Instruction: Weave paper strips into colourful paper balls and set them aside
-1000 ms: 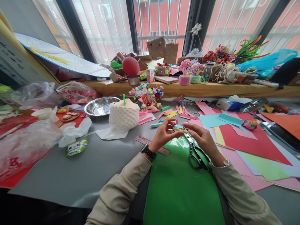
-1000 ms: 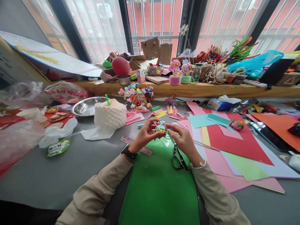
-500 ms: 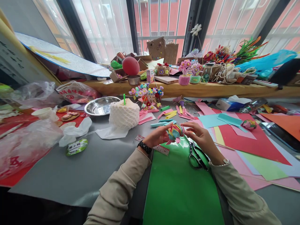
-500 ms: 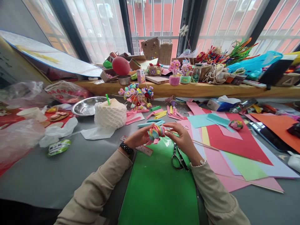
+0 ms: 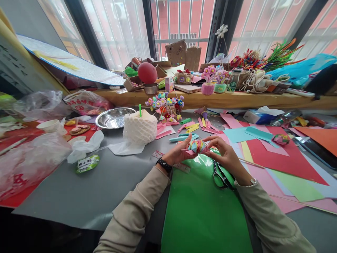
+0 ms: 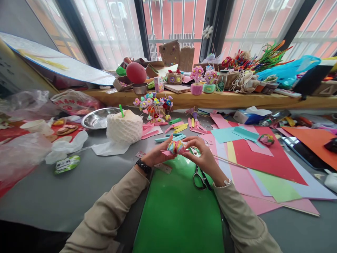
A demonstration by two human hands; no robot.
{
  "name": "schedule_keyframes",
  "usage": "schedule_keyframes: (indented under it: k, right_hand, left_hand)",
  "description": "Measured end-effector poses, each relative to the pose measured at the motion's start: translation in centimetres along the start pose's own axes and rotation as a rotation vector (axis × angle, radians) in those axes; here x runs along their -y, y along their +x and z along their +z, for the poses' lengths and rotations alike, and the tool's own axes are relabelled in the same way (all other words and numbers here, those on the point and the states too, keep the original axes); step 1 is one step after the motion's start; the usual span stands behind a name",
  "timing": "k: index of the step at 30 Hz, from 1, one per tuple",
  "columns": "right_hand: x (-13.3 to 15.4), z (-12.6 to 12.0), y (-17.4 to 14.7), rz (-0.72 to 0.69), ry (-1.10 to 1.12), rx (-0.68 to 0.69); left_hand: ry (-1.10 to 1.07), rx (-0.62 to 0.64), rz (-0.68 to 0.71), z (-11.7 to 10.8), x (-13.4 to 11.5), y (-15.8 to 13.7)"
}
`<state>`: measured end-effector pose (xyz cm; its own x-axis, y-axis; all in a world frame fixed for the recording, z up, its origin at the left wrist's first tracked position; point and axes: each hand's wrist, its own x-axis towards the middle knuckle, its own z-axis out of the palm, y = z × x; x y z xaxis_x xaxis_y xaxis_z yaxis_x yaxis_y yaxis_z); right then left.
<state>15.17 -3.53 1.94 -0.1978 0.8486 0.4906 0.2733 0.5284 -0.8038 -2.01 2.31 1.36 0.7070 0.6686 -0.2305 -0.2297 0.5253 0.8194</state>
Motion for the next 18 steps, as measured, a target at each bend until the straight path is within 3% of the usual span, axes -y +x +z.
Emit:
schedule_keyframes:
  k: [10,18]
  right_hand:
    - [0.1,-0.4,0.1,-0.066,-0.291,-0.09]
    - [0.1,-0.2,0.2,-0.16,-0.499,-0.135]
  left_hand:
    - [-0.099,-0.118,0.14,0.7,-0.6,-0.3]
    - [0.106,0.048,0.411,1.1,0.0,-0.9]
